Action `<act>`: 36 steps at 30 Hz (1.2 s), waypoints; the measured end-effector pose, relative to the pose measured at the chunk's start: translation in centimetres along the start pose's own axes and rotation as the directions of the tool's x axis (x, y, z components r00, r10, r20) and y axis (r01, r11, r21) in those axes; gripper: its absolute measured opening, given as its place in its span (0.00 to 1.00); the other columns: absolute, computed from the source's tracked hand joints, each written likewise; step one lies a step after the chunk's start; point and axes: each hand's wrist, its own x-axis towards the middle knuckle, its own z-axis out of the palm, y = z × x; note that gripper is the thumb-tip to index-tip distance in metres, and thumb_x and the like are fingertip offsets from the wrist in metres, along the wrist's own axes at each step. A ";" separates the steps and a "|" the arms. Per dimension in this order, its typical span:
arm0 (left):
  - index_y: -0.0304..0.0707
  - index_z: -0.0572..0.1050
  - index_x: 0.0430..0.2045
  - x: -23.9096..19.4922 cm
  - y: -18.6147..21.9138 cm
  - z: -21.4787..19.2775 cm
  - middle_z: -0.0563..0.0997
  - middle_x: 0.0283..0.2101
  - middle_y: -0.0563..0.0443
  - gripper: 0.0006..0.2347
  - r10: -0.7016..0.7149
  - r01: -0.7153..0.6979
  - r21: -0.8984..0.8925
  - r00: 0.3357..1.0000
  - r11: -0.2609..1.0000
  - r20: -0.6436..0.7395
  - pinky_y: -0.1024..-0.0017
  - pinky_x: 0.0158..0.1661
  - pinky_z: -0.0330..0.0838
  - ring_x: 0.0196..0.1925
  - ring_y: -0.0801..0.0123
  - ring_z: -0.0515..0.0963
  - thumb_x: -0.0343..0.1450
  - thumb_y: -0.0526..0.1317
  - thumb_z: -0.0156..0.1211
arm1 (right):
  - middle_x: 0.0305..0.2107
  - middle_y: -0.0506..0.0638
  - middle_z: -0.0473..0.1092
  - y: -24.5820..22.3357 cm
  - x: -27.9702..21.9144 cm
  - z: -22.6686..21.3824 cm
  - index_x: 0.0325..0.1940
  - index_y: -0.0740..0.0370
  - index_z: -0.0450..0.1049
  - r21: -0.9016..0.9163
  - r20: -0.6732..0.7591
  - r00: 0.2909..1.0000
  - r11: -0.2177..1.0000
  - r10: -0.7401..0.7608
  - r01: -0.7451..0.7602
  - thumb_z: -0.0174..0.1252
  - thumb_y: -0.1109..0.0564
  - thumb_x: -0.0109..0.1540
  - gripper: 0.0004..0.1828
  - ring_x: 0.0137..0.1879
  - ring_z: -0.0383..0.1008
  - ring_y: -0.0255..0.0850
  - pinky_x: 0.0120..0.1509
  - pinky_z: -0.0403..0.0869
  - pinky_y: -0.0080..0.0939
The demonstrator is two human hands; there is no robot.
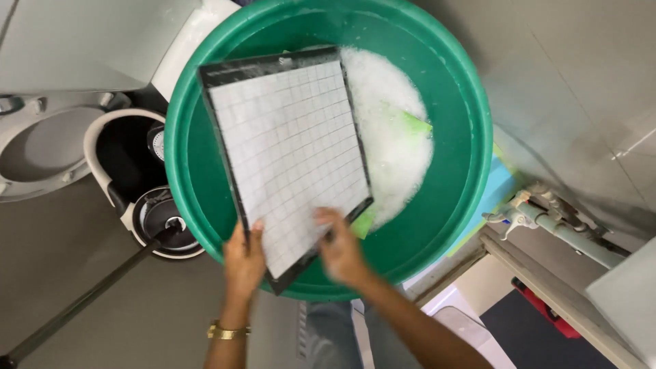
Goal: Washing and scrubbing plastic grid mats in a basin of soapy water using a sponge.
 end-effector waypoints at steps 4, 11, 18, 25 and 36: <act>0.38 0.73 0.60 -1.2 1.2 2.1 0.83 0.44 0.26 0.19 0.042 -0.044 -0.100 0.999 0.994 -0.017 0.42 0.45 0.72 0.48 0.33 0.81 0.76 0.46 0.51 | 0.72 0.62 0.54 -9.2 3.2 4.1 0.73 0.64 0.57 -0.359 0.309 0.937 0.932 0.166 -0.047 0.49 0.50 0.69 0.30 0.80 0.44 0.54 0.80 0.28 0.65; 0.38 0.73 0.59 -2.6 -1.4 2.4 0.82 0.57 0.46 0.23 0.040 -0.005 -0.259 0.991 0.966 0.128 0.69 0.57 0.74 0.59 0.66 0.80 0.73 0.51 0.50 | 0.79 0.57 0.31 8.2 12.6 0.4 0.82 0.52 0.38 -0.458 -0.231 0.954 0.843 0.192 -0.281 0.28 0.32 0.70 0.40 0.84 0.27 0.51 0.82 0.30 0.60; 0.35 0.75 0.54 -2.0 -4.9 3.1 0.83 0.54 0.41 0.19 0.098 -0.093 -0.225 0.995 0.970 0.012 0.64 0.53 0.74 0.54 0.59 0.82 0.75 0.47 0.50 | 0.80 0.52 0.39 -0.2 2.9 3.1 0.82 0.47 0.45 -0.498 0.438 0.884 0.774 -0.164 0.390 0.36 0.40 0.74 0.32 0.85 0.38 0.57 0.82 0.40 0.72; 0.34 0.71 0.61 -2.2 -5.3 4.2 0.78 0.61 0.44 0.22 -0.033 0.028 -0.422 0.999 0.906 -0.005 0.67 0.62 0.69 0.63 0.65 0.76 0.73 0.46 0.53 | 0.78 0.59 0.38 7.6 6.4 -0.7 0.81 0.53 0.45 -0.531 0.028 0.999 0.847 0.023 -0.005 0.43 0.39 0.71 0.37 0.84 0.34 0.56 0.81 0.37 0.67; 0.30 0.67 0.62 -2.3 -4.2 6.9 0.78 0.57 0.32 0.20 -0.077 0.101 -0.445 0.995 0.890 0.070 0.50 0.58 0.71 0.58 0.52 0.78 0.77 0.43 0.53 | 0.41 0.57 0.78 -8.0 -0.1 -7.3 0.47 0.65 0.78 0.092 0.431 0.895 0.992 -0.114 0.083 0.66 0.68 0.57 0.14 0.49 0.79 0.57 0.55 0.74 0.61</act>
